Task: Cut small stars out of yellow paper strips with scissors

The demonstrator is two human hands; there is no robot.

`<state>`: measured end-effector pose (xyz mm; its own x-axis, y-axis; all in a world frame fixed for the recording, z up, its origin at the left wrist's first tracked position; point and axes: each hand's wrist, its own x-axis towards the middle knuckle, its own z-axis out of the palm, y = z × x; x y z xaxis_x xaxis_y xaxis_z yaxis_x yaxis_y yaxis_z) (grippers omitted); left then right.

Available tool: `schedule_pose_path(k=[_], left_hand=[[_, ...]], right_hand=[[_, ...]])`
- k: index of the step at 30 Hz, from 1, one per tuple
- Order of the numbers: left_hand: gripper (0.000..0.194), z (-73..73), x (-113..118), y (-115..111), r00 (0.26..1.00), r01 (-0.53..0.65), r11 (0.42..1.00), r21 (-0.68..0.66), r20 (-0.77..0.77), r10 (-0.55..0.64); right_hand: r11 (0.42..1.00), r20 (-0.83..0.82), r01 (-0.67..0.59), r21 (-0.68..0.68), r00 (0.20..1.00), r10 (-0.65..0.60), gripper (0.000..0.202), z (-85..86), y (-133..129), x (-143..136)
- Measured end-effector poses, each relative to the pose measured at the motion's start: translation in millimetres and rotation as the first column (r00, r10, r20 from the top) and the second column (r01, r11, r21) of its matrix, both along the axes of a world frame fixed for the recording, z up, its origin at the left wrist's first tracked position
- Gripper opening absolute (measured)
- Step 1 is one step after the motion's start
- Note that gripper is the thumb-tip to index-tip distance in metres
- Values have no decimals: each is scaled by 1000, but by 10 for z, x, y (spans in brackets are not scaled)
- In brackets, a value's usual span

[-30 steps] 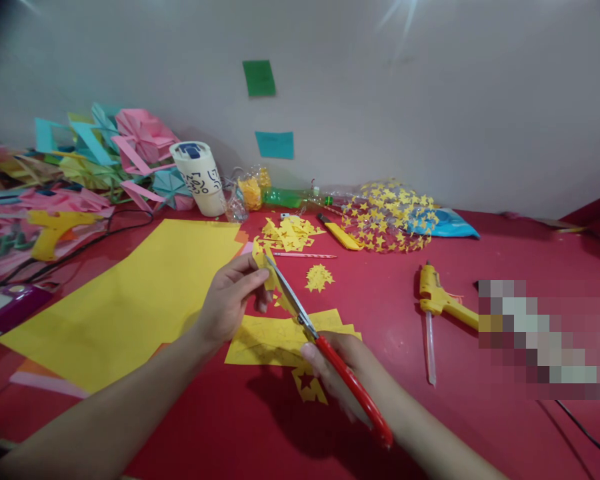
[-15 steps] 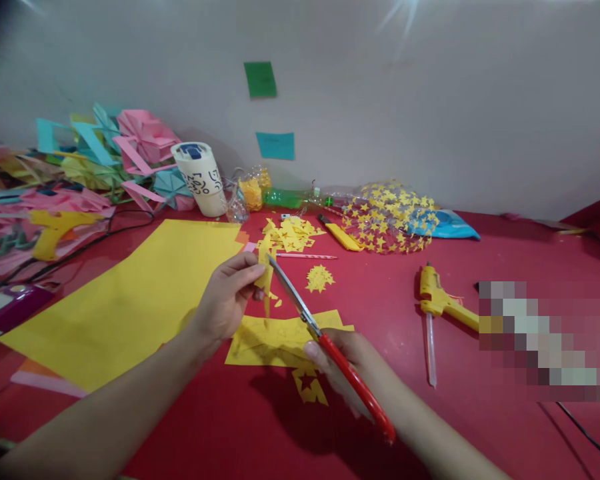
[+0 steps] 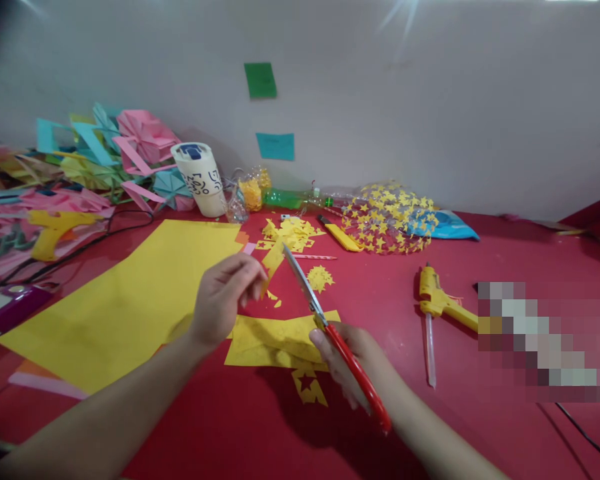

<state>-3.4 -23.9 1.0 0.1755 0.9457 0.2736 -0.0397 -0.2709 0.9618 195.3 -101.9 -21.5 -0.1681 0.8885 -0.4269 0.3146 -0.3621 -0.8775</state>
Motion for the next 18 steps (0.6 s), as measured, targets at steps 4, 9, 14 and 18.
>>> schedule_pose_path(k=[4,9,14,18], left_hand=[[30,-19,59,-75,934,320,935,-155,-117,-339],[26,-87,87,5,973,228,949,-219,68,-219],[26,-112,68,65,970,71,970,-234,243,-13],[23,-106,42,89,954,45,971,-235,299,28]], right_hand=[[1000,-54,-25,2,998,25,54,-69,24,37],[998,-68,-64,-21,996,62,51,27,4,-14],[990,15,-89,107,996,88,49,124,-33,-75],[965,76,-146,218,988,133,47,56,-14,-65]])
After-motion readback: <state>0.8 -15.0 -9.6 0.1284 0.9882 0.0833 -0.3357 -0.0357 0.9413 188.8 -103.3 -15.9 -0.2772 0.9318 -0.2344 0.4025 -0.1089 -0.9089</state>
